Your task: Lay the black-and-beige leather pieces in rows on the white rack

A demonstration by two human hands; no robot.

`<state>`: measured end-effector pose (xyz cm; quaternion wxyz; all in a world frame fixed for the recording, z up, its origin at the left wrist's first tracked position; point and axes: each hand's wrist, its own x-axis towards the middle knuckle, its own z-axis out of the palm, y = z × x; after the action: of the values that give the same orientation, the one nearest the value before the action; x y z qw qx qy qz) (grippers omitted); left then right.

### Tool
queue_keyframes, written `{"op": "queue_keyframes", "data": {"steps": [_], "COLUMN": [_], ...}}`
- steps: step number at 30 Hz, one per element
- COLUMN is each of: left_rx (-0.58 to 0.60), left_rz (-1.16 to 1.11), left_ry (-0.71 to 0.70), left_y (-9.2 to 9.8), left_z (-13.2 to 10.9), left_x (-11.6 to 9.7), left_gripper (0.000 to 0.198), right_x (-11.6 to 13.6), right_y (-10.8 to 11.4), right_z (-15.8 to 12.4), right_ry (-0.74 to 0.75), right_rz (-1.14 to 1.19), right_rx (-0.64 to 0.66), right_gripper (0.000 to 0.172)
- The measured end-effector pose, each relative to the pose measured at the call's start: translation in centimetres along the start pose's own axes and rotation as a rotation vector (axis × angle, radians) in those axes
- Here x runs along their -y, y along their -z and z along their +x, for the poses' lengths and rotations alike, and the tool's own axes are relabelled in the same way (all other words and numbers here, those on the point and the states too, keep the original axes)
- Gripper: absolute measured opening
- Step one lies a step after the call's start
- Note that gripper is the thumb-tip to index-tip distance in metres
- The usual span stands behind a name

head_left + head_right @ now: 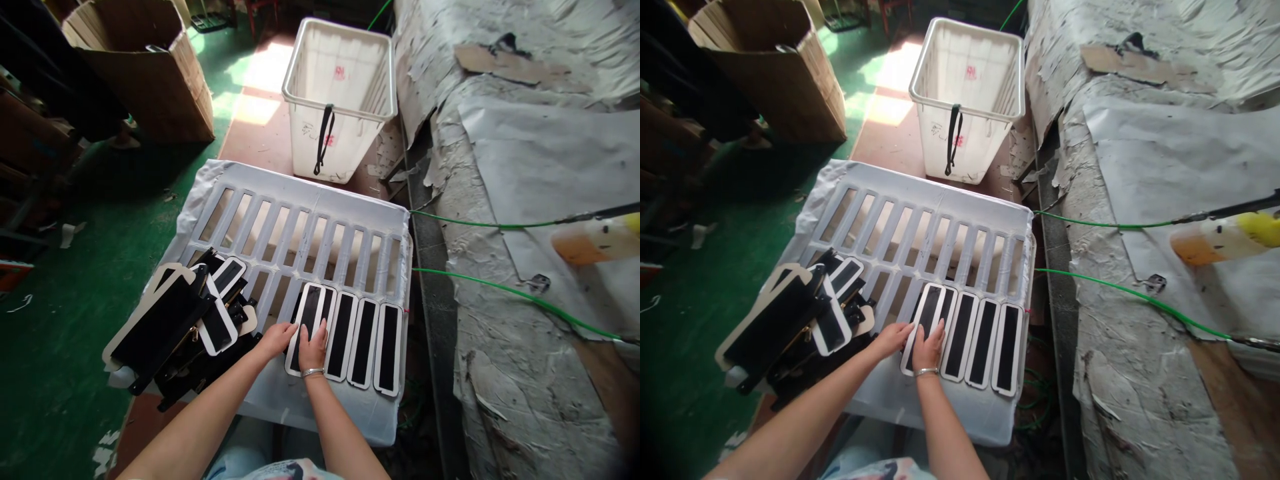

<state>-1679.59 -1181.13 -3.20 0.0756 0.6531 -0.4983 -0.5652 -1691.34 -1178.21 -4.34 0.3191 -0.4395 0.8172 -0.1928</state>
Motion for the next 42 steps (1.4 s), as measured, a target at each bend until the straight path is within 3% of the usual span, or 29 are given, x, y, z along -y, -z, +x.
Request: {"op": "queue_keyframes", "data": {"steps": [3, 6, 10, 13, 22, 35, 42], "left_rx": [0.002, -0.048, -0.113, -0.142, -0.190, -0.125, -0.040], "left_rz": [-0.025, -0.005, 0.085, 0.153, 0.299, 0.496, 0.573], "left_ry": [0.034, 0.070, 0.090, 0.096, 0.110, 0.153, 0.180], "left_y": [-0.4, 0.0, 0.7, 0.6, 0.6, 0.8, 1.9], "left_z": [0.8, 1.2, 1.5, 1.6, 1.1, 1.7, 2.5], "left_x": [1.0, 2.2, 3.0, 2.8, 1.9, 0.8, -3.1], "left_gripper": [0.026, 0.017, 0.018, 0.020, 0.021, 0.023, 0.021], "right_x": [0.3, 0.9, 1.9, 2.3, 2.4, 3.4, 5.2], "right_y": [-0.1, -0.2, 0.8, 2.0, 2.2, 0.9, 0.8], "right_z": [0.2, 0.5, 1.7, 3.2, 6.6, 7.7, 6.5], "right_ry": [0.049, 0.010, 0.012, 0.056, 0.124, 0.161, 0.231], "right_rz": [-0.014, -0.128, -0.411, -0.532, -0.600, -0.679, -0.711], "right_rx": [0.054, 0.201, 0.425, 0.487, 0.601, 0.658, 0.649], "right_gripper": [0.051, 0.046, 0.042, 0.030, 0.024, 0.027, 0.026]}}
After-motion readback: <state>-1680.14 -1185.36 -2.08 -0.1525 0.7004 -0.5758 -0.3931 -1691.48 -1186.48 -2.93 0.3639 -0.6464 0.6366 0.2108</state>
